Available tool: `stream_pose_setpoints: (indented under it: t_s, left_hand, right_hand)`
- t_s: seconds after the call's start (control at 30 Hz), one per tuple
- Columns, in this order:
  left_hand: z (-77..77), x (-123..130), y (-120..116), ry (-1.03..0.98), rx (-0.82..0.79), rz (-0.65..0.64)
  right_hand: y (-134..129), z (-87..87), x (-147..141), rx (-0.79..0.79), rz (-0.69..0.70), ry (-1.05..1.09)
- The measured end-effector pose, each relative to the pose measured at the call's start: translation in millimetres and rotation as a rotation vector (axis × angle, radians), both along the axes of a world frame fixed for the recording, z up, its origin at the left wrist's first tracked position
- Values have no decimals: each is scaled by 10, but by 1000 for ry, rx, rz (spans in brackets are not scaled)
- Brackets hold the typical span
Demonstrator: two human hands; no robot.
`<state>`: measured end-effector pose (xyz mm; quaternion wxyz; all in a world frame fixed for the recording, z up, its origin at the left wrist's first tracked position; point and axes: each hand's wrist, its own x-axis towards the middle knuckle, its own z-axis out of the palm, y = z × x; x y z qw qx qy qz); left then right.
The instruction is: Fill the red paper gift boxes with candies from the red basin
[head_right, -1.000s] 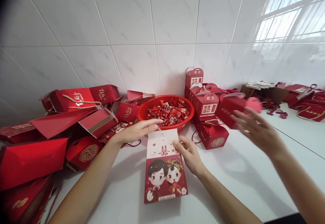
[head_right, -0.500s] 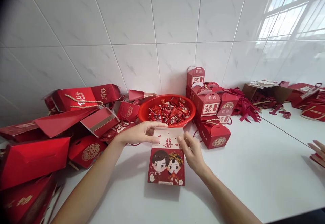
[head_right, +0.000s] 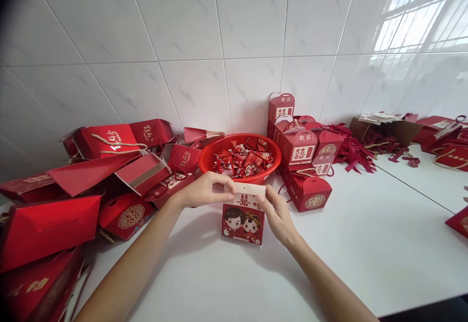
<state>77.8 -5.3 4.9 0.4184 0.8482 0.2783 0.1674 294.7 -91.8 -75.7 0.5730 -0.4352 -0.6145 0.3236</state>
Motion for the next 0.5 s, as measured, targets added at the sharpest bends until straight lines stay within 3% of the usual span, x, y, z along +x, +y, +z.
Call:
stream_pose_setpoints:
  t_s: [0.3,0.4,0.5]
  left_hand:
    - [25,7,2,63,-37,1]
    - [152,46,30,134,-46,-35]
    - [377,143,70,328,-4,-112]
  right_hand:
    - [31,-12,17,53,-42,-4]
    - [34,-7,25,62,-32,-37]
    - [31,4,30,113,-51,-72]
